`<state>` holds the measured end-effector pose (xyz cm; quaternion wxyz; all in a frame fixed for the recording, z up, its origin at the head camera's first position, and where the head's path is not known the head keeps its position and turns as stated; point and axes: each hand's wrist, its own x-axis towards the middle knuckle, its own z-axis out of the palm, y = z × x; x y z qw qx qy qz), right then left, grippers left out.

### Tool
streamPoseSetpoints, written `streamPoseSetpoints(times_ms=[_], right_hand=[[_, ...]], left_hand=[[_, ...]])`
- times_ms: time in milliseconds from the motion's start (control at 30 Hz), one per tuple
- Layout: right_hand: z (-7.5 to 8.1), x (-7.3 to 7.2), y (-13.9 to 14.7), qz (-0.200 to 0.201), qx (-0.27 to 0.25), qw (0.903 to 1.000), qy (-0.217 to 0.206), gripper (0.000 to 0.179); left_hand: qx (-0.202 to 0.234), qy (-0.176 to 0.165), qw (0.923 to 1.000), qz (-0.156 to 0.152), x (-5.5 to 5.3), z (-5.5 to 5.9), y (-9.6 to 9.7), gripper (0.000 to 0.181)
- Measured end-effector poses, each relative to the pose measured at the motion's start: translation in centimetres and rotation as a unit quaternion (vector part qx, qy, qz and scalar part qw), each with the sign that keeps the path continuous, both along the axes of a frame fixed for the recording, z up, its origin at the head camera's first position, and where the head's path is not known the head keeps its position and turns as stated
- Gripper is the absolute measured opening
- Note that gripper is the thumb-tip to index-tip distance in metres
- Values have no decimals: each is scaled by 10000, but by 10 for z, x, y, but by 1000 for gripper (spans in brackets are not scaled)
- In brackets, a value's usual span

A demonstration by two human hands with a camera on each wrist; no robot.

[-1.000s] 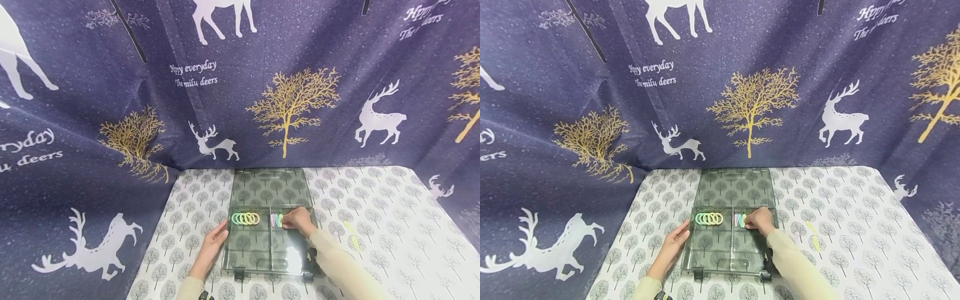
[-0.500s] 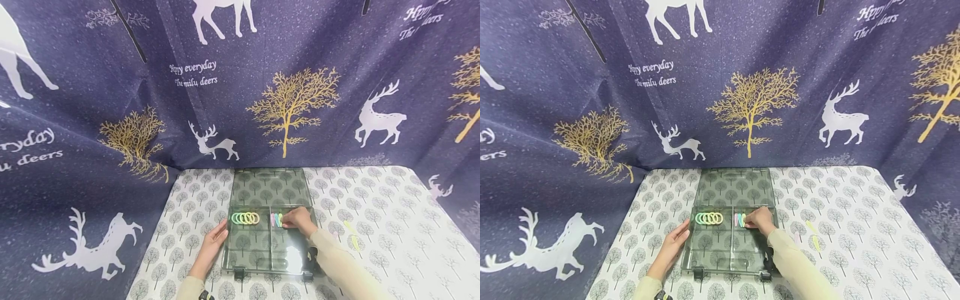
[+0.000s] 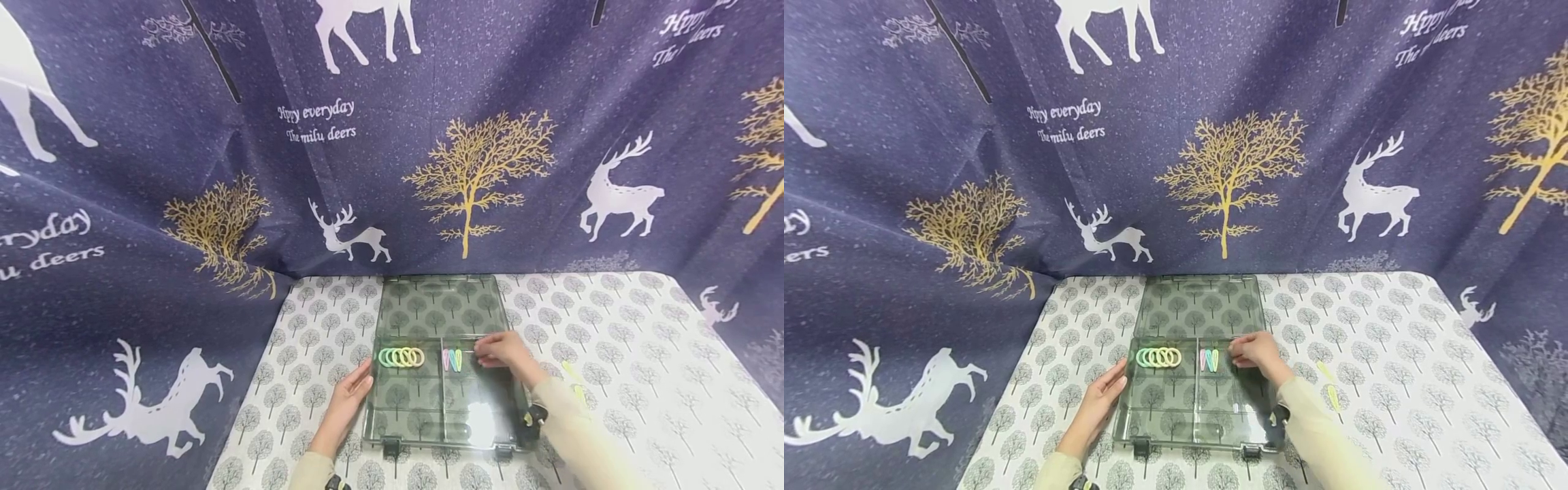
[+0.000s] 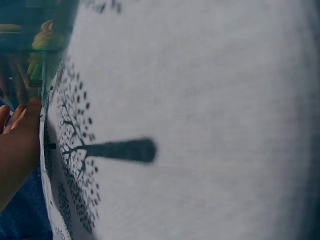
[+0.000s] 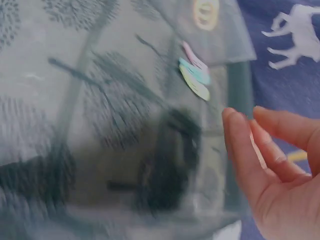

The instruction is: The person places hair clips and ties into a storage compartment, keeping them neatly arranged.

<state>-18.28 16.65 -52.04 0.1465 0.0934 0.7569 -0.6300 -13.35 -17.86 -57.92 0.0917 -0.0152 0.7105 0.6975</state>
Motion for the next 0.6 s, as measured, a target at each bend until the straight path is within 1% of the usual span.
streamPoseSetpoints(times_ms=[67,133,233,333,500,600], right_hand=[[6,1,12,169,123,9996,166,29],[11,2,23,258,208,9989,322,33],[16,5,42,292,327,9973,580,38],[18,9,61,228,497,9955,774,40],[19,17,91,176,744,9938,810,45],[17,23,109,87,1001,9920,765,46]], left_hand=[[3,-7,10000,-4,1,0,0,52],[-5,-3,10000,-13,1,0,0,52],[-15,-54,10000,0,1,0,0,52],[-104,-8,9999,16,1,-1,-1,52],[-226,50,9997,78,-1,-2,-1,50],[-263,29,9996,77,0,-2,0,49]])
